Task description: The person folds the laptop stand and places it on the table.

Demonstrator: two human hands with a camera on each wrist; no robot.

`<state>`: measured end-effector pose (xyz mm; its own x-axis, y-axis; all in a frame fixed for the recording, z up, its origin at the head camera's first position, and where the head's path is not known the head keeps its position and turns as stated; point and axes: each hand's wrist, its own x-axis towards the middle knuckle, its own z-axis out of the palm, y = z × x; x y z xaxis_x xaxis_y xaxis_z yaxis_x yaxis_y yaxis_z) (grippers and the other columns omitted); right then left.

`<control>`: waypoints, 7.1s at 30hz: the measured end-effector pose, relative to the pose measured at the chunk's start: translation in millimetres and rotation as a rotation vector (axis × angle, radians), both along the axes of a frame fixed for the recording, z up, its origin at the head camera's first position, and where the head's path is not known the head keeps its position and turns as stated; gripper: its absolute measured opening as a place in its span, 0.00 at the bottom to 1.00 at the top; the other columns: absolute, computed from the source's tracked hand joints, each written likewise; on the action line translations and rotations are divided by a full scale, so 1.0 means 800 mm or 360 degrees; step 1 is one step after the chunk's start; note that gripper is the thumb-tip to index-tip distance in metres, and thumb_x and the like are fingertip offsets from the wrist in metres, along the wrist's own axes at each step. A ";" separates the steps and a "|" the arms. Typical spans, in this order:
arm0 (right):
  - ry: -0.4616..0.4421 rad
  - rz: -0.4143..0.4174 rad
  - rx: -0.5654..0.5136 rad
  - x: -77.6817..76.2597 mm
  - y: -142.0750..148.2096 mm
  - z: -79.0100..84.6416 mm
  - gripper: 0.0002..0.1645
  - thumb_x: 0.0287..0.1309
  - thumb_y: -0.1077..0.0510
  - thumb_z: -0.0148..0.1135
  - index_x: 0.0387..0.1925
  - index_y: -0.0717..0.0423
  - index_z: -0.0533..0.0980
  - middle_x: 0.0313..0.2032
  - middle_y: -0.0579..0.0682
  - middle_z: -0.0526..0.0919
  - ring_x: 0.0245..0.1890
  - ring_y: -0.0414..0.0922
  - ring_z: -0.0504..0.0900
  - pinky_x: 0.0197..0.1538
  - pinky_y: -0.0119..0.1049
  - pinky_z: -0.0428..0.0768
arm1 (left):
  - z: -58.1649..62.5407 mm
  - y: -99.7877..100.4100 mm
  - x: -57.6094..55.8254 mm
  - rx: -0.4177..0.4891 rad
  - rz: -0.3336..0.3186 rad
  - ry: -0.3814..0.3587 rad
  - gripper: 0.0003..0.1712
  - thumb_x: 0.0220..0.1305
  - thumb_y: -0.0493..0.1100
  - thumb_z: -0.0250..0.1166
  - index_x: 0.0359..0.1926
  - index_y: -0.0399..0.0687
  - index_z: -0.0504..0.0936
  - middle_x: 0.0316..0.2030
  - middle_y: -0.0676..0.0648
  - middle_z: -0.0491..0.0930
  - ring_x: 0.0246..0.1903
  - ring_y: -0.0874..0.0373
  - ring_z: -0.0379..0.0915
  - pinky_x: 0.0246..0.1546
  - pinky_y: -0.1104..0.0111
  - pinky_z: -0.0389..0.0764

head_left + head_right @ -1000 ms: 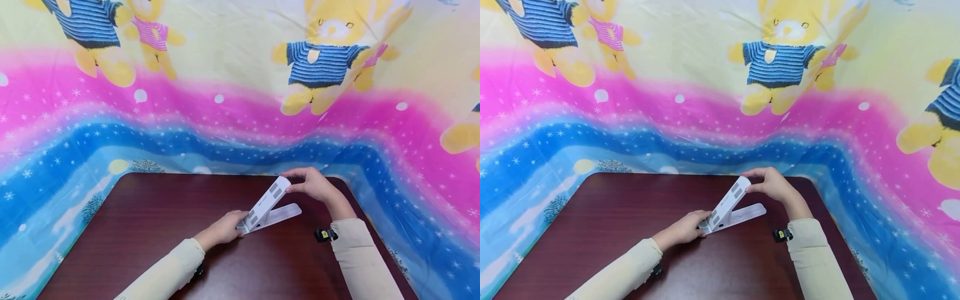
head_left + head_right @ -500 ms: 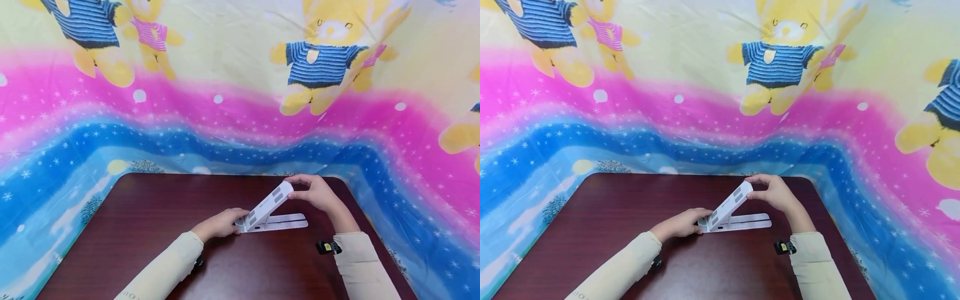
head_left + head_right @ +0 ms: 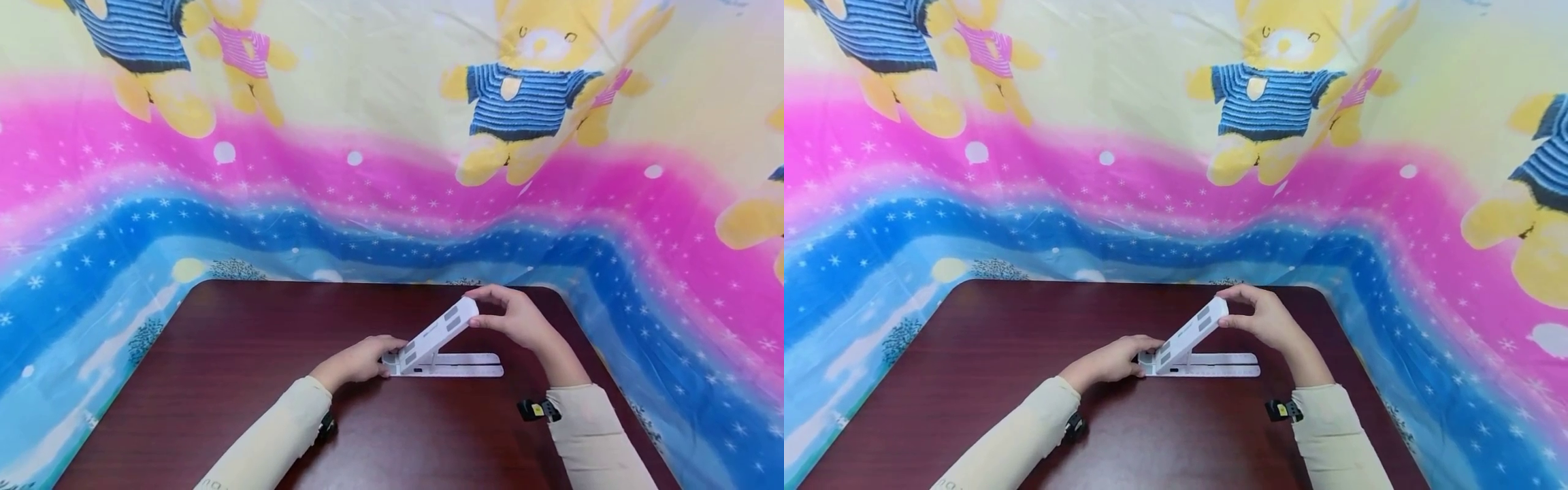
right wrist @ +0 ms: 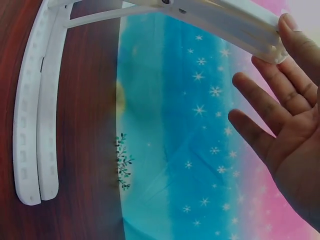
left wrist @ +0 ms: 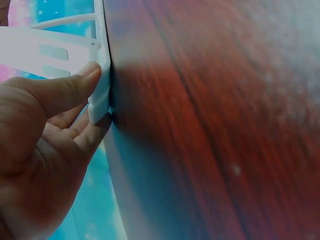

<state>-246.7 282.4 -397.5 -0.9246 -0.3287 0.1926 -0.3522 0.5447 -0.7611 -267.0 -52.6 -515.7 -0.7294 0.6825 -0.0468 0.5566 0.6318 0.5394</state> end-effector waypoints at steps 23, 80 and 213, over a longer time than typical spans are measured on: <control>-0.0092 0.0249 0.0236 -0.020 0.083 -0.103 0.33 0.58 0.57 0.76 0.65 0.54 0.78 0.64 0.49 0.81 0.66 0.53 0.76 0.65 0.54 0.77 | 0.128 0.079 0.019 0.0590 0.0198 0.0224 0.44 0.60 0.58 0.75 0.75 0.56 0.69 0.67 0.53 0.74 0.65 0.57 0.72 0.64 0.61 0.77; -0.0128 0.0231 0.0906 0.024 0.058 -0.127 0.31 0.60 0.61 0.72 0.65 0.57 0.78 0.70 0.53 0.74 0.73 0.59 0.66 0.67 0.59 0.72 | 0.140 0.129 0.027 0.0453 0.0159 0.0487 0.31 0.72 0.51 0.66 0.73 0.53 0.72 0.71 0.54 0.72 0.70 0.58 0.68 0.65 0.69 0.74; -0.0124 0.0576 0.0685 0.032 -0.017 -0.148 0.44 0.53 0.48 0.77 0.70 0.54 0.73 0.72 0.54 0.70 0.77 0.59 0.59 0.75 0.62 0.55 | 0.094 0.063 -0.020 0.1032 0.0085 0.0137 0.20 0.66 0.41 0.71 0.58 0.62 0.87 0.47 0.53 0.89 0.38 0.64 0.83 0.36 0.68 0.86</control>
<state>-220.8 268.9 -516.2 -0.7445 -0.6611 -0.0933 -0.5256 0.6666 -0.5286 -282.9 -2.2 -440.5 -0.7458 0.5154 0.4221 0.5918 0.2215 0.7751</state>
